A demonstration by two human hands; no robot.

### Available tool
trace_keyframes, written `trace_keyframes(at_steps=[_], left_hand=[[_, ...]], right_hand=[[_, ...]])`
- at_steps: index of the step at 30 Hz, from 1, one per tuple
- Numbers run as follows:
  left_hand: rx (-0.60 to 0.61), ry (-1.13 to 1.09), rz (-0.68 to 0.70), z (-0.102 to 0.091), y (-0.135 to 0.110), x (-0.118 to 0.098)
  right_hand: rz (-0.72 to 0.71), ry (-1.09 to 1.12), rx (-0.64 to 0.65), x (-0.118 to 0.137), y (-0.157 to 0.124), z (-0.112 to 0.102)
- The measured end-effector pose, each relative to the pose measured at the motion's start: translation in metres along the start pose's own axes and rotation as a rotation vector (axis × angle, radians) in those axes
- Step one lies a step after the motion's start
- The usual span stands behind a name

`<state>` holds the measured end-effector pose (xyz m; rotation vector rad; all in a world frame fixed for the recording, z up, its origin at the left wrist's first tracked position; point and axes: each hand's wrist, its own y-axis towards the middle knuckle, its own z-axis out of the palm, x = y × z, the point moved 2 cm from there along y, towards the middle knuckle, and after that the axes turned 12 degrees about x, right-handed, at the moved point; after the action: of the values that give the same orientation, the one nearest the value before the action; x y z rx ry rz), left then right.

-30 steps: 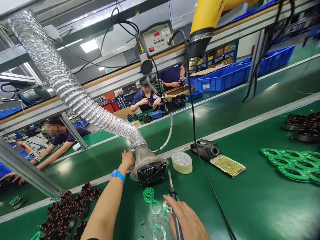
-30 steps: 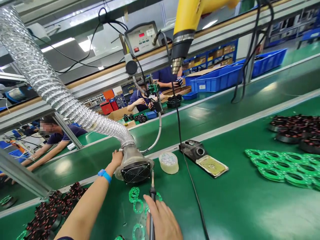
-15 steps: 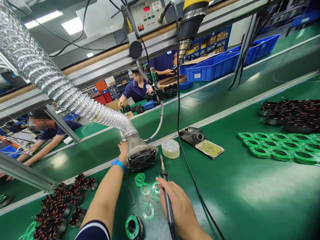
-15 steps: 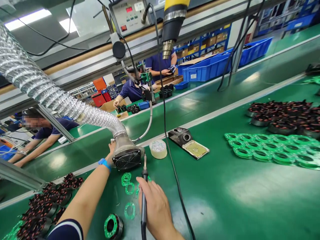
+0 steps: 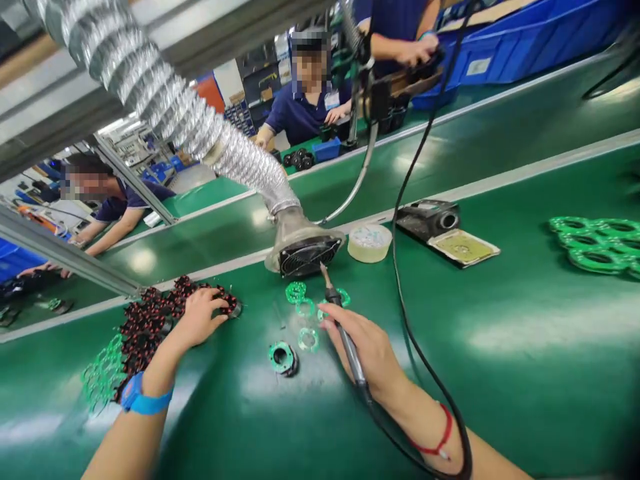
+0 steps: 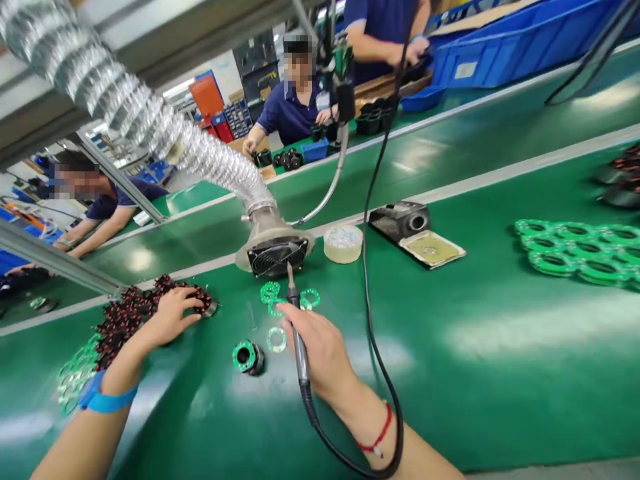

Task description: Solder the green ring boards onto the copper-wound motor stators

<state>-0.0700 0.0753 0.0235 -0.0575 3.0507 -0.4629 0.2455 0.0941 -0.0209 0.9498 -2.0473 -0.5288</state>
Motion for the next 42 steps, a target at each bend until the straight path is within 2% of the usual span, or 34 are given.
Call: trace_keyframes(at_steps=[2, 3, 4, 6, 8, 11, 15, 19, 21, 24, 26, 31, 36, 42], left_hand=[[-0.179, 0.04, -0.04, 0.007, -0.029, -0.009], [-0.226, 0.007, -0.041, 0.011, -0.041, -0.02], [-0.221, -0.056, -0.016, 0.015, -0.051, -0.034], [-0.107, -0.189, 0.07, 0.026, -0.067, -0.068], [0.067, -0.266, 0.16, 0.037, -0.076, -0.1], [0.196, -0.283, 0.209, 0.047, -0.08, -0.121], [0.181, -0.366, 0.198, 0.045, -0.071, -0.111], [0.247, -0.695, 0.314, 0.039, -0.065, -0.102], [0.24, -0.787, 0.338, 0.039, -0.062, -0.102], [0.146, -0.886, 0.278, 0.041, -0.056, -0.103], [0.111, -1.032, 0.236, 0.045, -0.05, -0.104], [0.189, -1.393, 0.142, 0.056, -0.038, -0.111], [0.202, -1.424, 0.141, 0.058, -0.038, -0.113], [0.286, -1.418, 0.166, 0.057, -0.044, -0.11]], right_hand=[[-0.024, 0.058, 0.104, 0.009, -0.003, 0.008], [-0.036, 0.077, 0.168, 0.015, -0.004, 0.012], [-0.051, 0.09, 0.232, 0.02, -0.005, 0.017], [-0.08, 0.12, 0.358, 0.03, -0.007, 0.026], [-0.105, 0.164, 0.467, 0.037, -0.007, 0.032], [-0.098, 0.19, 0.561, 0.04, -0.008, 0.036], [-0.035, 0.097, 0.533, 0.038, -0.009, 0.035], [-0.031, -0.003, 0.474, 0.038, -0.011, 0.035], [-0.046, -0.017, 0.463, 0.039, -0.012, 0.036], [-0.04, -0.015, 0.467, 0.04, -0.013, 0.037], [-0.021, -0.02, 0.475, 0.04, -0.013, 0.038], [-0.04, 0.024, 0.448, 0.04, -0.012, 0.034], [-0.185, 0.157, 0.419, 0.044, -0.012, 0.029], [-0.109, 0.137, 0.447, 0.045, -0.011, 0.027]])
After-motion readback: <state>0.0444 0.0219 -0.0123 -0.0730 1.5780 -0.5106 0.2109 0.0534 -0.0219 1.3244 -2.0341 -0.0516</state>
